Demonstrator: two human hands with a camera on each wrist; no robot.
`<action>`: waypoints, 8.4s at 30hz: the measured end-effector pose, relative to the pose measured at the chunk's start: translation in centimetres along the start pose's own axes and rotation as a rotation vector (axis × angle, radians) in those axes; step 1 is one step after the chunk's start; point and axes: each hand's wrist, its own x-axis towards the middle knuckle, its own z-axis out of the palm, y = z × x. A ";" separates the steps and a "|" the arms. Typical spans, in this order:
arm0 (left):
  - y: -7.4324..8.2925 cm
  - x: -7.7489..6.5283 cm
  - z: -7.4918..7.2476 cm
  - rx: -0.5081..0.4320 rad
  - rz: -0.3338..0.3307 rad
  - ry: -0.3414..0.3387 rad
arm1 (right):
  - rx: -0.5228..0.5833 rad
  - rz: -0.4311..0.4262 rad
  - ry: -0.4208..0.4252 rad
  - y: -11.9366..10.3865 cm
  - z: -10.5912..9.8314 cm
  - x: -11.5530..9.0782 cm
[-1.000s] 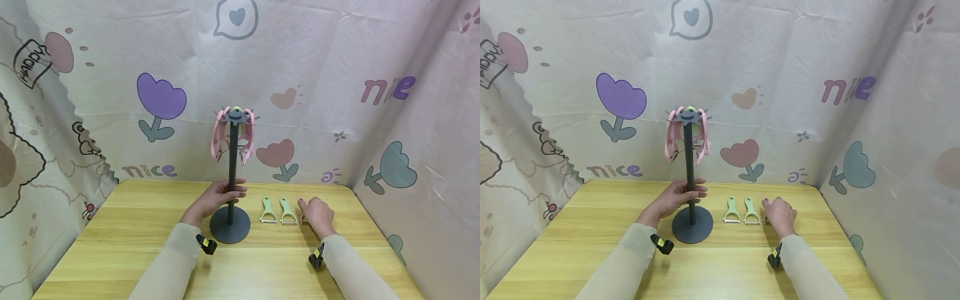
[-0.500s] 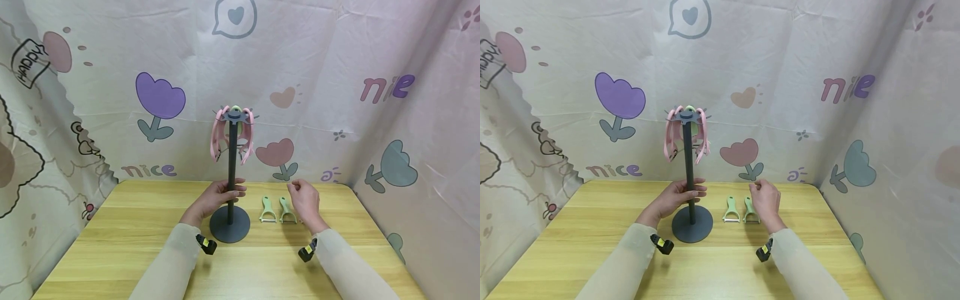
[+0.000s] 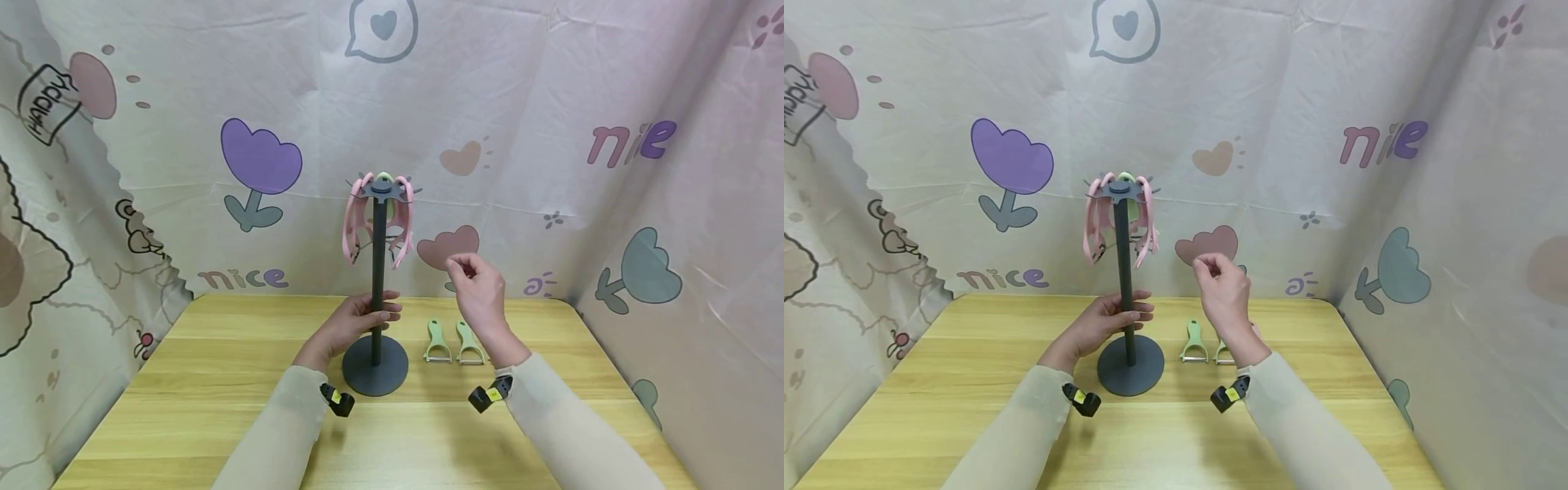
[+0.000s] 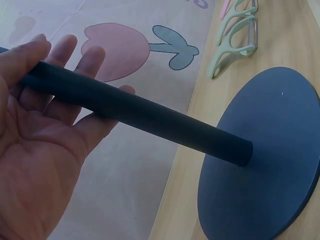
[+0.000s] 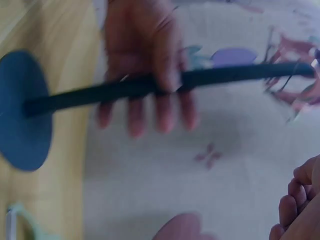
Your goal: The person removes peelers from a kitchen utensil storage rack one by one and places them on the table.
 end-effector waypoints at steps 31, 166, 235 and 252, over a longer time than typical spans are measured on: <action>-0.1 -0.1 0.0 -0.010 0.012 -0.010 | 0.452 0.052 -0.373 -7.7 1.4 2.5; -0.1 0.0 0.0 0.013 0.007 -0.012 | -0.312 0.346 -0.117 15.0 -5.2 -0.8; 0.0 -0.1 0.0 0.006 0.003 0.005 | -0.692 0.476 -0.296 22.0 -9.1 -2.6; 0.0 -0.4 0.2 0.000 0.017 0.007 | -0.689 0.470 -0.295 22.0 -9.1 -2.6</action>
